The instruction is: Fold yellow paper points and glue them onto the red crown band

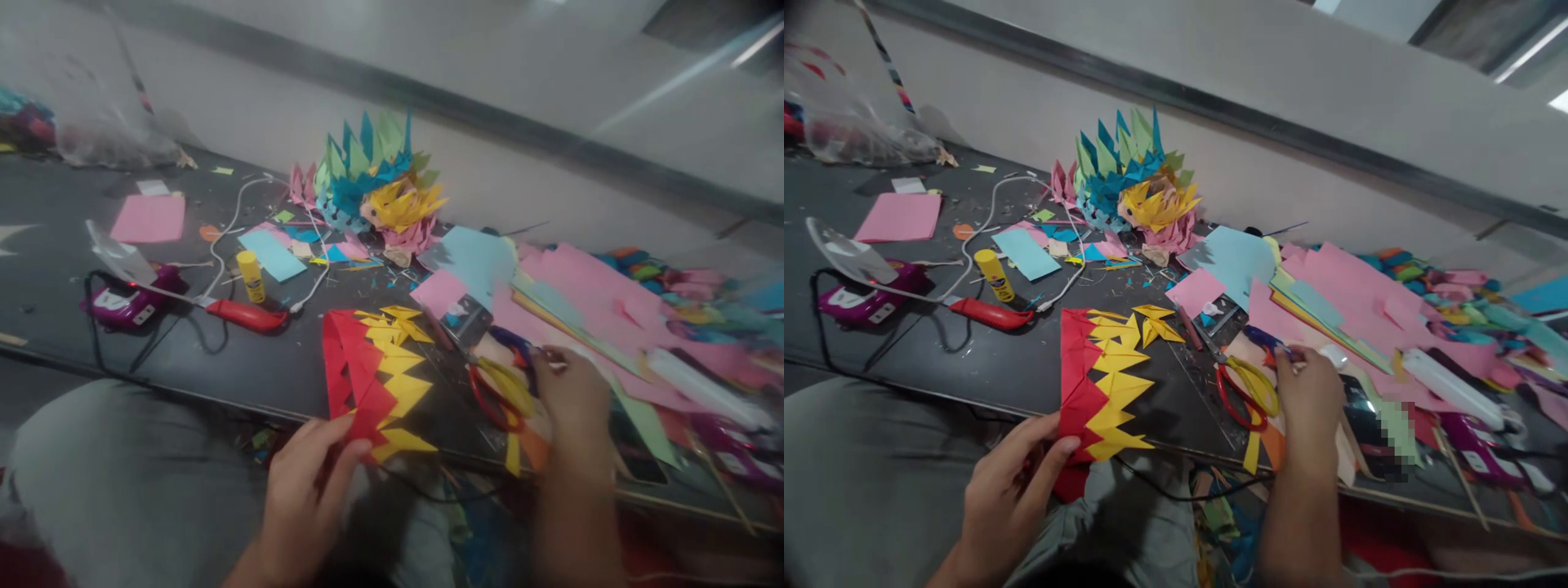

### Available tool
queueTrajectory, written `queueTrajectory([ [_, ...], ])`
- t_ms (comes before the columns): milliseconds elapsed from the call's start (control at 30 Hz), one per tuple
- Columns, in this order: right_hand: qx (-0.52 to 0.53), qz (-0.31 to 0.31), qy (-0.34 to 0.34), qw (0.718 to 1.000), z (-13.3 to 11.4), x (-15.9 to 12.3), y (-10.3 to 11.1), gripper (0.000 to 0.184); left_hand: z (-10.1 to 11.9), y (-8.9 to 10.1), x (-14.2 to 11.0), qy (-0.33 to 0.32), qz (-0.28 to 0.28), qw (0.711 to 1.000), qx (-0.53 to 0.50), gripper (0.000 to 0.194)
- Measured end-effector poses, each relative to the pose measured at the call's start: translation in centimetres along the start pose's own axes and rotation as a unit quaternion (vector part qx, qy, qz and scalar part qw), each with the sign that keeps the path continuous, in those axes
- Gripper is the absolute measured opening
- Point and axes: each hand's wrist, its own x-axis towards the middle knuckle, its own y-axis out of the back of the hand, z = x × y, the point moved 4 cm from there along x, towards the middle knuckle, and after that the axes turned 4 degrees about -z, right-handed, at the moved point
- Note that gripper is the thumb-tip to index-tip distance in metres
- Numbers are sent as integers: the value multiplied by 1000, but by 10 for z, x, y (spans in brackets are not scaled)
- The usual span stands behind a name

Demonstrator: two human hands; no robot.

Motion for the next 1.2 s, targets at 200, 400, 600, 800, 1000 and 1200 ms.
queueTrajectory([
  [200,144,-121,283,941,-108,-20,-31,26,2,-1,1,-8,5,1000,-4,9],
  [400,107,-152,386,904,-146,-9,-73,20,4,-5,-1,-6,-20,999,-26,8],
  [600,77,-155,418,892,-140,-16,-81,25,3,-4,-2,-2,-13,1000,-19,8],
  [800,56,-151,427,890,-138,-21,-82,28,6,-8,-2,-13,-34,999,-35,8],
  [1000,73,-141,403,901,-141,-12,-79,18,7,-10,-1,-22,-35,999,-31,9],
  [1200,104,-147,365,914,-137,-14,-59,7,7,-12,-1,-1,-20,998,-52,10],
])
